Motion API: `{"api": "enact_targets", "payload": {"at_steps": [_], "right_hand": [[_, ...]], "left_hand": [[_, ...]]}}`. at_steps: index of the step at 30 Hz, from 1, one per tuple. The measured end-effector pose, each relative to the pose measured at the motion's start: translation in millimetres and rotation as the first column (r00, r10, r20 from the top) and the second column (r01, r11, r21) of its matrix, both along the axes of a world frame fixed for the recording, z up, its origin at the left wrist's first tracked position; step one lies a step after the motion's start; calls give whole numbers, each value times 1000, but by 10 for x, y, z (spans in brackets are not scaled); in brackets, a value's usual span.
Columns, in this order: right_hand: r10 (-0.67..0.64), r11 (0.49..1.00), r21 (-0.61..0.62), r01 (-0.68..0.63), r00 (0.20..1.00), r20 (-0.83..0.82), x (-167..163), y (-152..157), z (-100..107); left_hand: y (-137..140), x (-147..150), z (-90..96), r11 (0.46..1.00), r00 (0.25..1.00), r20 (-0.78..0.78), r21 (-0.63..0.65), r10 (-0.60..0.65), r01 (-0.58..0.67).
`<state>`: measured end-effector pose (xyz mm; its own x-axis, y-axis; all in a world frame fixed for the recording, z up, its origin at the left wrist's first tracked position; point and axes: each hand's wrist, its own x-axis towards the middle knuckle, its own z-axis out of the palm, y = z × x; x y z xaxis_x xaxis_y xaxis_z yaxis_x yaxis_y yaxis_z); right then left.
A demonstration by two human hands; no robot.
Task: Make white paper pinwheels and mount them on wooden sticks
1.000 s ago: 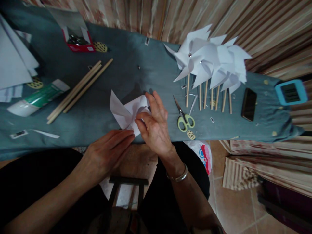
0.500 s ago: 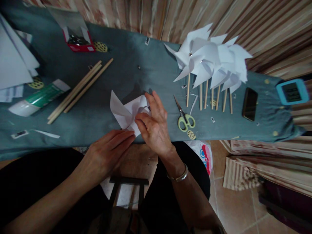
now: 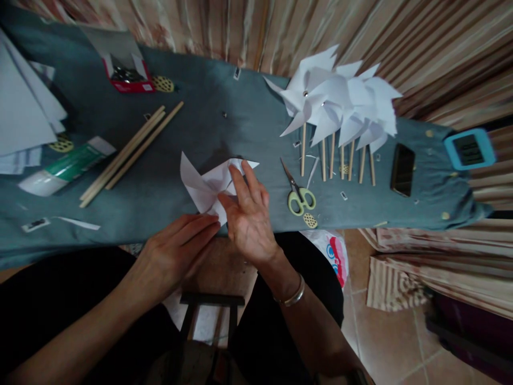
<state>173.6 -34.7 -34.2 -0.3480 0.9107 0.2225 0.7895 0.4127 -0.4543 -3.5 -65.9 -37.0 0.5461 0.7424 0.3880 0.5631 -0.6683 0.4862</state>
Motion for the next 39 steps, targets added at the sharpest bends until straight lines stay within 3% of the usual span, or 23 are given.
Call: {"api": "enact_targets", "payload": {"at_steps": [6, 9, 11, 14, 16, 18, 20, 23, 25, 28, 32, 39], "right_hand": [[4, 998, 66, -8, 998, 61, -10, -65, -91], [20, 994, 109, -32, 994, 111, -13, -74, -110], [38, 991, 125, -56, 989, 145, -10, -70, -101], [61, 993, 92, -78, 983, 174, 5, -52, -68], [78, 994, 57, -89, 982, 174, 18, -37, -48], [94, 994, 45, -103, 981, 168, 26, -25, -41], [101, 993, 50, -110, 982, 160, 27, -19, -45], [96, 993, 60, -105, 985, 146, 17, -19, -55], [98, 992, 60, -107, 986, 137, 13, -19, -56], [99, 993, 53, -107, 987, 125, 24, -14, -53], [86, 995, 33, -91, 990, 110, 57, 3, -45], [55, 997, -54, -50, 994, 89, 85, 26, -40]], "left_hand": [[104, -185, 54, 992, 988, 88, -17, 125, -124], [175, -302, 84, 960, 957, 122, -130, 262, -246], [206, -338, 74, 912, 921, 171, -285, 351, -295], [232, -337, 12, 799, 840, 266, -531, 473, -282], [245, -323, -29, 738, 790, 312, -628, 528, -245], [254, -313, -43, 716, 774, 326, -662, 543, -224], [257, -303, -20, 740, 793, 300, -620, 529, -259], [258, -267, 52, 866, 877, 217, -375, 429, -331], [265, -216, 87, 939, 935, 151, -176, 322, -295], [291, -106, 86, 980, 979, 46, 2, 199, -199], [341, 18, 43, 988, 985, -76, 41, 154, -151], [404, 30, 39, 989, 984, -96, 4, 148, -149]]}}
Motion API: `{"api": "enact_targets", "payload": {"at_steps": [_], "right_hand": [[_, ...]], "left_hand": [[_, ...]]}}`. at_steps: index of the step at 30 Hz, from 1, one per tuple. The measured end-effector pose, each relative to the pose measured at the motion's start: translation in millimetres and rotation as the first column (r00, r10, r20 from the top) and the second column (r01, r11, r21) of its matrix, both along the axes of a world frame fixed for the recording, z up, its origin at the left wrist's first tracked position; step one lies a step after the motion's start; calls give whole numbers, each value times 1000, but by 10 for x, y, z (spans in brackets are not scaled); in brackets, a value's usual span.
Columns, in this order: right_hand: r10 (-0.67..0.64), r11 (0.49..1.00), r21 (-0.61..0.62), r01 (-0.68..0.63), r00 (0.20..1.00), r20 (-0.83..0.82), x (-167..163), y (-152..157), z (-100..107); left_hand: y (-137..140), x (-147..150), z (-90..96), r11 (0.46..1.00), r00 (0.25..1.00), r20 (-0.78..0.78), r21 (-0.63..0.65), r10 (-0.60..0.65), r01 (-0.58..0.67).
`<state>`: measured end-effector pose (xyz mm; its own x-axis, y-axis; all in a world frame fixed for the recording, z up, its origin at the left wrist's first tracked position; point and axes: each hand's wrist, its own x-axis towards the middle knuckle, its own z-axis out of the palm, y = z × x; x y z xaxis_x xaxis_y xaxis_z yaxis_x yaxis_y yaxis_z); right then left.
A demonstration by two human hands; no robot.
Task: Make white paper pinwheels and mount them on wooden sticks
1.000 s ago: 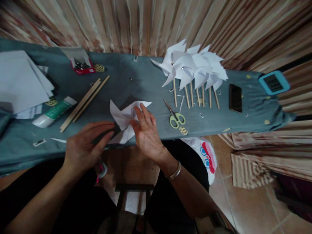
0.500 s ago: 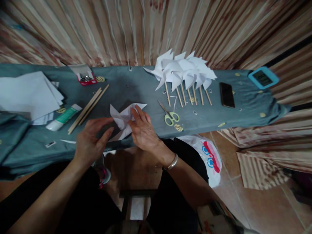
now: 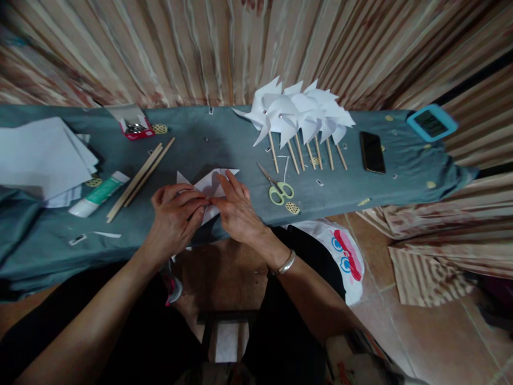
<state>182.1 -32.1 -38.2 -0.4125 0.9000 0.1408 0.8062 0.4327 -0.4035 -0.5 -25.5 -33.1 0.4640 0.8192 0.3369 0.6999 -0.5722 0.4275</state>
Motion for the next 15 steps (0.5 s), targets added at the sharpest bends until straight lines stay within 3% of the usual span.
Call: {"api": "enact_targets", "payload": {"at_steps": [8, 15], "right_hand": [[-53, 998, -35, 52, 998, -39, -4, -20, -42], [-49, 998, -48, 48, 999, -11, -10, -26, 14]], "left_hand": [[-27, -53, -6, 1000, 999, -25, -19, -21, 21], [-49, -51, -19, 995, 999, -31, 101, -21, 24]]}}
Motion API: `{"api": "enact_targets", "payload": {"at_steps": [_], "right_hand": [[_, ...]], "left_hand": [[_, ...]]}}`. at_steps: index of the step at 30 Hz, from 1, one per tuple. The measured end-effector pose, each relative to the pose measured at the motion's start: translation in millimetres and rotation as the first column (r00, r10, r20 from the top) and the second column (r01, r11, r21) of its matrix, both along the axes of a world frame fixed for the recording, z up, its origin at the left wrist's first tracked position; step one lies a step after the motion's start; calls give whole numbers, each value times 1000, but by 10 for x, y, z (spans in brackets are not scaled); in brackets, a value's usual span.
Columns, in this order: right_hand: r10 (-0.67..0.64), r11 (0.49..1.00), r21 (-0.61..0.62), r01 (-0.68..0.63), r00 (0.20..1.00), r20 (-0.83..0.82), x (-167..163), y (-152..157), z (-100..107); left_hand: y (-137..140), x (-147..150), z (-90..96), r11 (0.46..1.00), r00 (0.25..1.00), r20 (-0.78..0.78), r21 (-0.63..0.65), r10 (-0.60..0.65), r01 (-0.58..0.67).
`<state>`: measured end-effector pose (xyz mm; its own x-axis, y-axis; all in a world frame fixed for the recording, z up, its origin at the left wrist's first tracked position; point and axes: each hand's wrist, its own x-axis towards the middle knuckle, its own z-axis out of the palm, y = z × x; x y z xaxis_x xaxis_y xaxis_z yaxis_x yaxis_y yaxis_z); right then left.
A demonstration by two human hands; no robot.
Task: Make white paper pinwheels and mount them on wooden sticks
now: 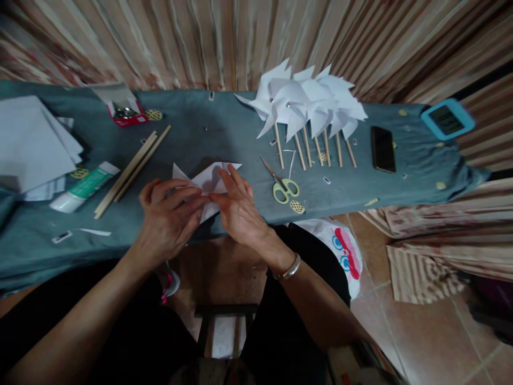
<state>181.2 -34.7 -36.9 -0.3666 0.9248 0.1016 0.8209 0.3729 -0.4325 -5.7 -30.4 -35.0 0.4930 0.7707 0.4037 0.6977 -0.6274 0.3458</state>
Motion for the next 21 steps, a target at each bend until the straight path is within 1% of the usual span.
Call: {"api": "enact_targets", "payload": {"at_steps": [2, 9, 15, 18, 21], "right_hand": [[0, 1000, -1, 0, 1000, 15, -4, 0, 7], [-7, 1000, 9, 6, 1000, 16, -16, 0, 26], [-25, 999, -24, 25, 1000, 4, -24, -8, 43], [-25, 999, -21, 25, 1000, -16, -33, -16, 42], [-32, 999, -18, 32, 999, -34, -35, -16, 31]], "left_hand": [[-10, 12, -1, 1000, 1000, 0, -10, -9, 9], [-19, 20, -4, 994, 1000, -1, -113, 6, -6], [0, 18, -23, 990, 1000, 10, -141, 18, -16], [10, 17, -29, 985, 1000, 19, -170, 11, -8], [13, 12, -47, 987, 1000, 5, -162, -4, 5]]}}
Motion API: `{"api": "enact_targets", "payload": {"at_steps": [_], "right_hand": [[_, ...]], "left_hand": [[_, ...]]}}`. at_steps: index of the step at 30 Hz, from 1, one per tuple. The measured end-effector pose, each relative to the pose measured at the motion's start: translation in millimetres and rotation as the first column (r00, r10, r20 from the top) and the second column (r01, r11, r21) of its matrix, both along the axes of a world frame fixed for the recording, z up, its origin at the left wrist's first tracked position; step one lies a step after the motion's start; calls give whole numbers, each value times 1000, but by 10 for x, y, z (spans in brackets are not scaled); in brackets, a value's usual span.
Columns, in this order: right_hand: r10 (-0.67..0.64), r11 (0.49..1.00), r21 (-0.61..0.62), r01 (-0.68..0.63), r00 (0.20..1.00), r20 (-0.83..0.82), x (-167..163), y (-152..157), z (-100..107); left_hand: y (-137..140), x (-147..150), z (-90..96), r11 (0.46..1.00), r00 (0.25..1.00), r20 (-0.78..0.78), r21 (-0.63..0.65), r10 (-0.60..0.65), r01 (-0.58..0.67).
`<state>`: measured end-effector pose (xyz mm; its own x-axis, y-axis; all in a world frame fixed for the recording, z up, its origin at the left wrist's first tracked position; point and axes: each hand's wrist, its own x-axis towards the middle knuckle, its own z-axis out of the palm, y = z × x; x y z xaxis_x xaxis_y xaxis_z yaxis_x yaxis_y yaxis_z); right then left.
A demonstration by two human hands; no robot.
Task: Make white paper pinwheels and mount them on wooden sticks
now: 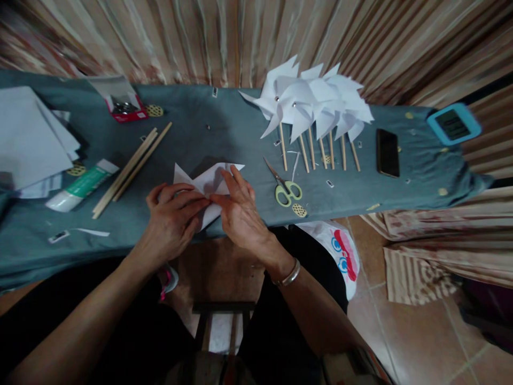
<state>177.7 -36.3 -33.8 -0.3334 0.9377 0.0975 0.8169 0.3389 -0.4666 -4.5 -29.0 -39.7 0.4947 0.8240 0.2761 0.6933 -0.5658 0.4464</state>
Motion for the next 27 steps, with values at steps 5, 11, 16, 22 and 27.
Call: {"api": "enact_targets", "payload": {"at_steps": [5, 11, 16, 22, 27], "right_hand": [[3, 1000, 0, -3, 1000, 8, 16, 5, 2], [29, 999, 33, -30, 999, 40, 20, -38, 52], [21, 999, 49, -22, 999, 27, 50, -62, 102], [-1, 997, 73, -4, 997, 72, 104, -60, 105], [11, 999, 36, -13, 998, 64, 103, -74, 65]], "left_hand": [[-12, 3, -26, 1000, 999, -38, 17, 15, -15], [-24, 23, 24, 999, 999, -43, -43, 15, -17], [-27, 26, 48, 995, 999, -32, -95, 21, -24], [-12, 21, 8, 997, 999, 32, -70, 18, -16], [-18, 23, 19, 999, 1000, -23, -40, 10, -11]]}}
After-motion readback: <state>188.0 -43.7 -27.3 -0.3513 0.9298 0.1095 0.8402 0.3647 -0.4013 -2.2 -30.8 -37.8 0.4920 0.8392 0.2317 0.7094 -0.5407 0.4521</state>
